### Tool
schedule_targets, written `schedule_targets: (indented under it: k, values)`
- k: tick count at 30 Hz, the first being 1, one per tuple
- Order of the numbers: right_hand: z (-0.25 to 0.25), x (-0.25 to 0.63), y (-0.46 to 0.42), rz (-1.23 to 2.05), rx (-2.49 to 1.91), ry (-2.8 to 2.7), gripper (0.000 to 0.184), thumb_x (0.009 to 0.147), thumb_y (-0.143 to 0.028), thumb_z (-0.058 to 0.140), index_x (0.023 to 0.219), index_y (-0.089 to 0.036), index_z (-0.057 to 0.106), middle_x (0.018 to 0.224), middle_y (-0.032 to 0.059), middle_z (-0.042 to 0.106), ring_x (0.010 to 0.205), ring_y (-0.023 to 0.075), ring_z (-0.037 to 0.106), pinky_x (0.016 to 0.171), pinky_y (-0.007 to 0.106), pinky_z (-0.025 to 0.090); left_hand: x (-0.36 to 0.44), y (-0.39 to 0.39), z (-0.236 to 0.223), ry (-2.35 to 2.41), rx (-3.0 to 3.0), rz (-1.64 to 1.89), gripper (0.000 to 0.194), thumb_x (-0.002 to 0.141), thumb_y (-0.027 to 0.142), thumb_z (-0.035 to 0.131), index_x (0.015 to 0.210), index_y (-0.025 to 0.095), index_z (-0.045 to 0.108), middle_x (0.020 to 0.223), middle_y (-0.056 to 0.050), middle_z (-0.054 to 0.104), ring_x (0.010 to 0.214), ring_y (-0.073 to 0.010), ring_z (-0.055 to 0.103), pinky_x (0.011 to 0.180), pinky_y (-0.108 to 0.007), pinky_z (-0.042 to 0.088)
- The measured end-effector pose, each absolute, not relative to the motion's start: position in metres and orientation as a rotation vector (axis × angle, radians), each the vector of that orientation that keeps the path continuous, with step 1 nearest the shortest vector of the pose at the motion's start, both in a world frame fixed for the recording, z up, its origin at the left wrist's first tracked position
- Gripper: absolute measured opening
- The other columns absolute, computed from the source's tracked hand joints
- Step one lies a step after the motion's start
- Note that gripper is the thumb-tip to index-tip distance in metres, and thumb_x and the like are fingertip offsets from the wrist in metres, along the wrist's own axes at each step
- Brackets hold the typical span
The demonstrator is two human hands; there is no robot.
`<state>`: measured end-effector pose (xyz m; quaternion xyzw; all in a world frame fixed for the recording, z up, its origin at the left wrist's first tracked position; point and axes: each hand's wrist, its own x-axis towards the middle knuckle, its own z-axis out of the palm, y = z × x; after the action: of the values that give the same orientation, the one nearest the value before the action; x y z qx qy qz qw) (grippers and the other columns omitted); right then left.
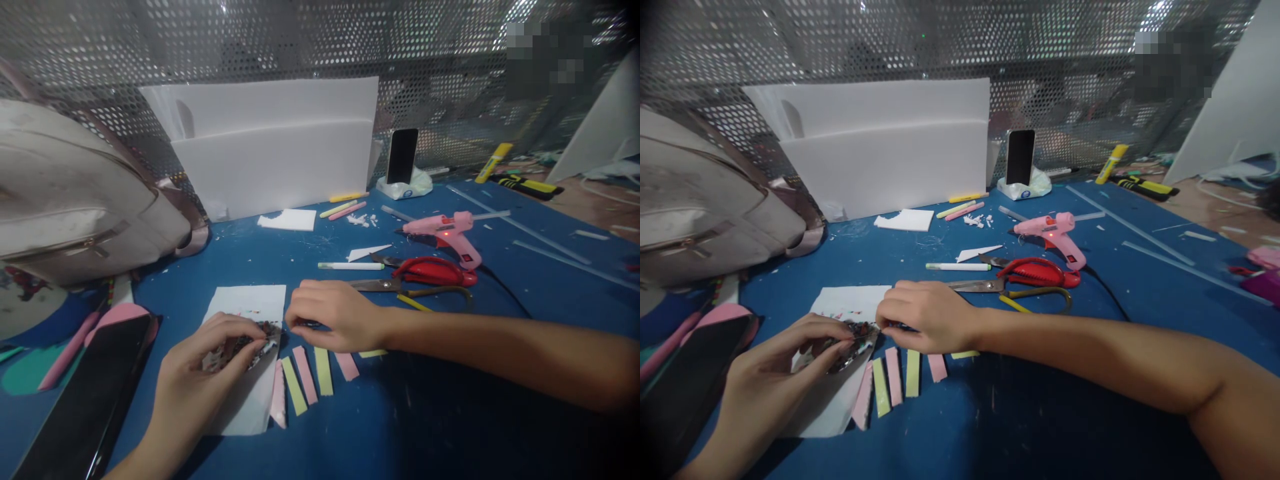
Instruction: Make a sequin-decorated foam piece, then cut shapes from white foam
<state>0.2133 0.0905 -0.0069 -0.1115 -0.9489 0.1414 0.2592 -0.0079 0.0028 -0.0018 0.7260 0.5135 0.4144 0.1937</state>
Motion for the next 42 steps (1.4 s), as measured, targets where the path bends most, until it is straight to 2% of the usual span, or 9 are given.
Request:
schedule_targets:
  k: [23,42]
  values:
    - [-0.0091,0.2128,0.0914,0.362,-0.308,-2.584,0.008,0.093,-0.02,0.046,0.092,-0.018,0.054,0.088,0.0024,0.058,0.081,0.0142,0.043,0.072,0.027,0.036,-0.0042,0.0038,0.0006,1.448,1.999,1.153,0.008,0.084,0.02,0.064,0.082,0.027,0.067,0.082,0.001,0.067,0.077,-0.0168,0.062,0.068,-0.031,0.047]
    - [-0.0074,0.2129,0.0912,0.371,-0.303,-2.569,0.008,0.092,-0.018,0.047,0.091,-0.016,0.055,0.087,0.002,0.058,0.08,0.0138,0.044,0.072,0.026,0.037,-0.0078,0.0043,-0.0039,1.433,2.04,1.169,0.011,0.082,0.016,0.067,0.085,0.026,0.067,0.084,0.003,0.067,0.074,-0.0131,0.06,0.064,-0.026,0.045]
